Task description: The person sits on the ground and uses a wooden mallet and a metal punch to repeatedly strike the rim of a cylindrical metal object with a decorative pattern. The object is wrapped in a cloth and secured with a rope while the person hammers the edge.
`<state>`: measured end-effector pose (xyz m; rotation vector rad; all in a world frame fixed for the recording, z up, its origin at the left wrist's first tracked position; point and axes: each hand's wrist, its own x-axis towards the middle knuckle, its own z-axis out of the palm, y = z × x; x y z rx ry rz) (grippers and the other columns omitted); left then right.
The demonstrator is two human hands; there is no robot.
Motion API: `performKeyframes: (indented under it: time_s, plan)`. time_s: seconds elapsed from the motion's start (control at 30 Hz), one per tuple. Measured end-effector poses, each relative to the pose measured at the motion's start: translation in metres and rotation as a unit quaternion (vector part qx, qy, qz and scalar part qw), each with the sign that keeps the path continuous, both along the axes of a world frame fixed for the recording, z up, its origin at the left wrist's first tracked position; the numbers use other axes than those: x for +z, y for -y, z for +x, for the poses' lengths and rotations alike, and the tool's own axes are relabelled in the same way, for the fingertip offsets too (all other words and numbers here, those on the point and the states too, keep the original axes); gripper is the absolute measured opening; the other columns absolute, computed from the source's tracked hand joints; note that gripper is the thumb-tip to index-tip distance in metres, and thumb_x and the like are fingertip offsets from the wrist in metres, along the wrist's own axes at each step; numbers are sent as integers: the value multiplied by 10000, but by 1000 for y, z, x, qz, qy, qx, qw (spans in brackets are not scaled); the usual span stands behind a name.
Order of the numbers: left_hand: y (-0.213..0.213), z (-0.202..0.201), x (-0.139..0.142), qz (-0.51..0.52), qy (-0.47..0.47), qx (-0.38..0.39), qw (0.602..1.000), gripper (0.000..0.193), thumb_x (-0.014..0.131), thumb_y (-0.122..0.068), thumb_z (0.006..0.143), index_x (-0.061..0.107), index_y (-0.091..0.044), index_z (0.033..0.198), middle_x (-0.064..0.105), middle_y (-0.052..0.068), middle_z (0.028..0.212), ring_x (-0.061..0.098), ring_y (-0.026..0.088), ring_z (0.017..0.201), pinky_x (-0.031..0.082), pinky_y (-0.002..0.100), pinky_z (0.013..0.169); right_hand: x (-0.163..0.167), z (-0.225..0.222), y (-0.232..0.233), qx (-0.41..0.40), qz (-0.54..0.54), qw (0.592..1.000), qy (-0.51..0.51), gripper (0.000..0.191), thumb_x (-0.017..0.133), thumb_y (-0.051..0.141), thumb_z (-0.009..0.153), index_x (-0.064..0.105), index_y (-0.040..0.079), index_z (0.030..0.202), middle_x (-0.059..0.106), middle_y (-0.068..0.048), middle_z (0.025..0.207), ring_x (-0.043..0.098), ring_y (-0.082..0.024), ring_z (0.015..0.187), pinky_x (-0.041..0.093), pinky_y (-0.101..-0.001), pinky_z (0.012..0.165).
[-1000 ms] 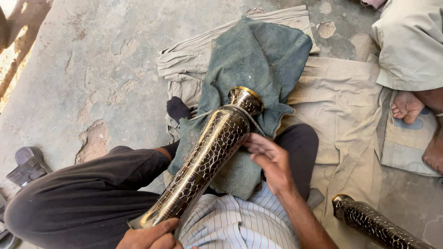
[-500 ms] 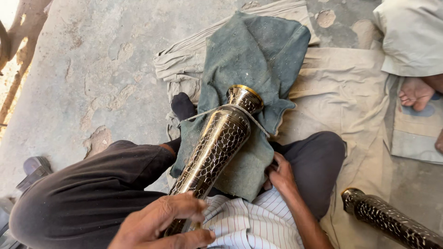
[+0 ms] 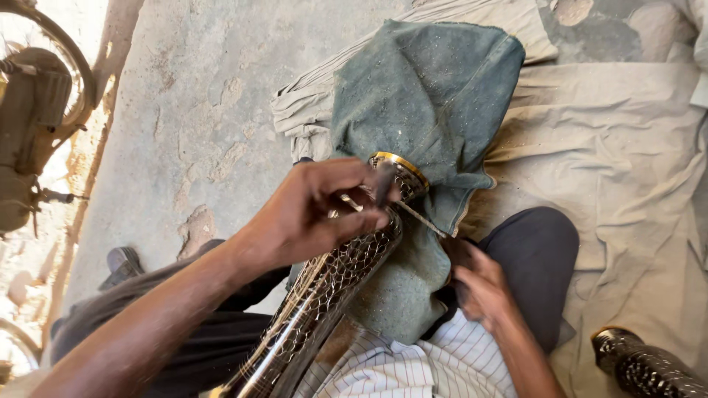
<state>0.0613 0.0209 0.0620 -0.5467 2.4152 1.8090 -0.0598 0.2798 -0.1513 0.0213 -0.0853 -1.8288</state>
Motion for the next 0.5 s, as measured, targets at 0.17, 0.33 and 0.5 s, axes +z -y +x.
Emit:
performKeyframes:
  time_s: [0.17,0.33,0.5]
  plan:
    - [14,-39,-36,-114,41,-19,992,118,758,-170,935,698,-70,915,783,66,914,803,126,828,651,275,721,15,0,-53,-146,451,823,-314,693,655,-66,856,437,-29,1513,681,-133,1067,670,-178,874,583,-353,733]
    - [23,-62,-67,-123,-102,-76,984,128,692,-52,973,739,-89,1086,768,77,1082,783,140,989,645,289,801,8,-13,-71,-96,532,797,-271,623,656,-61,870,445,17,1451,651,-149,948,634,-191,766,555,-366,626]
    - [17,-82,-74,-211,-140,-166,953,250,736,-50,946,724,-91,1193,765,88,1060,774,165,873,624,286,706,26,-13,-78,-204,556,634,-497,565,664,-170,869,464,-56,1386,650,-150,960,650,-191,807,563,-340,753]
